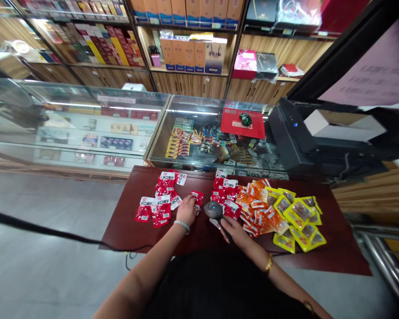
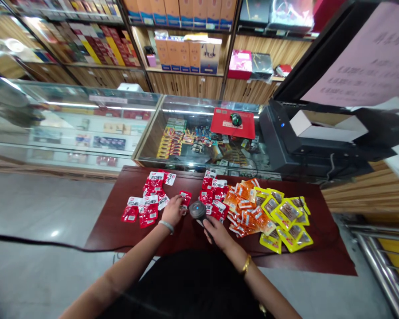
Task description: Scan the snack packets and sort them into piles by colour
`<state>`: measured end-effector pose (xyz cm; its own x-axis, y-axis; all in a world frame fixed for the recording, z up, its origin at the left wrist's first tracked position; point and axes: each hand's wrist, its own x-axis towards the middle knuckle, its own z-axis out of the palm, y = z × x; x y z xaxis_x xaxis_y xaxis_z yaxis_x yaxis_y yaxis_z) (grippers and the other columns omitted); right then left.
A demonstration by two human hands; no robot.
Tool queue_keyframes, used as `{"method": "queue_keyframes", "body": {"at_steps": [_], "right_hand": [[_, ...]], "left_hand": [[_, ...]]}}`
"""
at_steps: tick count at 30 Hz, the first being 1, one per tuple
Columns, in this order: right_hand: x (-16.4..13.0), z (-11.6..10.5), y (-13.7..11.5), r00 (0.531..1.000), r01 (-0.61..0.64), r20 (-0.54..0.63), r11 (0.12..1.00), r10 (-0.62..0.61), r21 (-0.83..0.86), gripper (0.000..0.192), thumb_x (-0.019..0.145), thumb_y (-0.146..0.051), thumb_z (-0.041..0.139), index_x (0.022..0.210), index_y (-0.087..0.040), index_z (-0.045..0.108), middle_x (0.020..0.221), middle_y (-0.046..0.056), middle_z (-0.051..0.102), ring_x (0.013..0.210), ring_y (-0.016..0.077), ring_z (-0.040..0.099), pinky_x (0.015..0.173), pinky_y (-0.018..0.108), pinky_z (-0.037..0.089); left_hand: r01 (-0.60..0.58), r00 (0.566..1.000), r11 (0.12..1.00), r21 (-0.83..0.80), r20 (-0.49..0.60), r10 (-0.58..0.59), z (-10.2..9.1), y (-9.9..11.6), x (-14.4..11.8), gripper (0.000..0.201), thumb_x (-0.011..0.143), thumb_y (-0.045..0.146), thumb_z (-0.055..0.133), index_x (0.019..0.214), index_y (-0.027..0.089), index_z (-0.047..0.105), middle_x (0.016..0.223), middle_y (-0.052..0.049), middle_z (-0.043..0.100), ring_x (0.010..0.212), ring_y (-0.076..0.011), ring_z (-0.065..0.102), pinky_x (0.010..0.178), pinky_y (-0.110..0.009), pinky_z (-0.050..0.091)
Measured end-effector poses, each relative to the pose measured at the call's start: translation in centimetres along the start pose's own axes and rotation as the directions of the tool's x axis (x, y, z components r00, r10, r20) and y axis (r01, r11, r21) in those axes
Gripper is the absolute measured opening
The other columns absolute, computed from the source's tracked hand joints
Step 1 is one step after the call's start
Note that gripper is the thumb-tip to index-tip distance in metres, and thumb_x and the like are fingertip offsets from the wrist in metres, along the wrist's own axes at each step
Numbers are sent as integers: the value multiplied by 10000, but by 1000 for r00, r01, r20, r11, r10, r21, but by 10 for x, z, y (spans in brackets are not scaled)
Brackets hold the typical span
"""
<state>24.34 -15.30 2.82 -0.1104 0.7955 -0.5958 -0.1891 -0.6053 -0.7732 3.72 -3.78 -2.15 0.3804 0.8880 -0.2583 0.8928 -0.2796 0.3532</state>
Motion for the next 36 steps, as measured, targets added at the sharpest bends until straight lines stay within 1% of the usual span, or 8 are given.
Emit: {"method": "queue_keyframes", "body": {"at_steps": [3,5,10,16,22,28,33,36], "right_hand": [[0,0,2,1000,-18,-11,1000,18,19,509,747,-672,609,980,-221,570,479,-88,423,389,93,358,394,225,254],[-1,1,3,1000,-22,-15,1000,22,23,529,740,-674,615,1012,-223,570,467,-92,414,382,94,351,388,224,251],[-4,2,1,1000,9,-11,1000,-9,-8,560,738,-680,612,1057,-222,566,471,-87,445,364,93,357,381,228,256],[-7,1,-6,999,31,-24,999,-31,-7,536,727,-709,596,953,-224,559,461,-93,418,350,88,333,377,235,244],[-9,-3,-1,999,37,-20,999,-37,4,487,759,-685,590,909,-223,548,489,-86,436,362,83,338,381,230,255],[-10,-4,-1,992,77,-102,995,-71,59,459,766,-653,613,854,-209,538,525,-80,456,378,68,341,382,211,275],[-11,-3,-4,990,44,-134,997,-36,61,469,731,-661,642,812,-213,529,516,-77,462,385,69,354,379,200,288],[-11,-4,-1,993,16,-114,998,-9,63,472,729,-659,643,857,-214,554,519,-74,469,388,74,359,378,201,286]], "left_hand": [[269,958,962,39,-115,-263,-5,6,2,626,796,390,641,1340,143,453,1387,-187,482,1279,-309,454,1060,-421,349],[330,944,942,66,-37,-329,-10,8,8,625,767,407,678,1283,116,479,1265,-209,563,1202,-331,520,986,-423,400],[267,945,963,-35,205,-255,-9,9,11,390,766,386,688,1063,164,569,1031,-132,680,982,-247,649,826,-312,451],[197,972,958,-207,167,-164,8,3,1,131,831,249,577,950,197,592,932,-66,706,859,-188,661,732,-261,424],[292,955,897,-331,153,-255,8,10,8,173,795,313,649,923,211,592,824,-1,687,758,-142,627,690,-231,421],[101,994,764,-637,100,-48,-1,27,49,278,802,289,651,1060,191,618,879,-18,708,766,-131,650,723,-225,484],[145,988,906,-397,7,-155,-24,-2,85,396,831,344,622,1180,157,616,1125,-124,683,1043,-219,637,942,-315,462],[179,972,976,-125,-128,-195,-35,-21,96,576,849,346,588,1365,114,480,1434,-200,459,1343,-291,414,1106,-391,318]]}}
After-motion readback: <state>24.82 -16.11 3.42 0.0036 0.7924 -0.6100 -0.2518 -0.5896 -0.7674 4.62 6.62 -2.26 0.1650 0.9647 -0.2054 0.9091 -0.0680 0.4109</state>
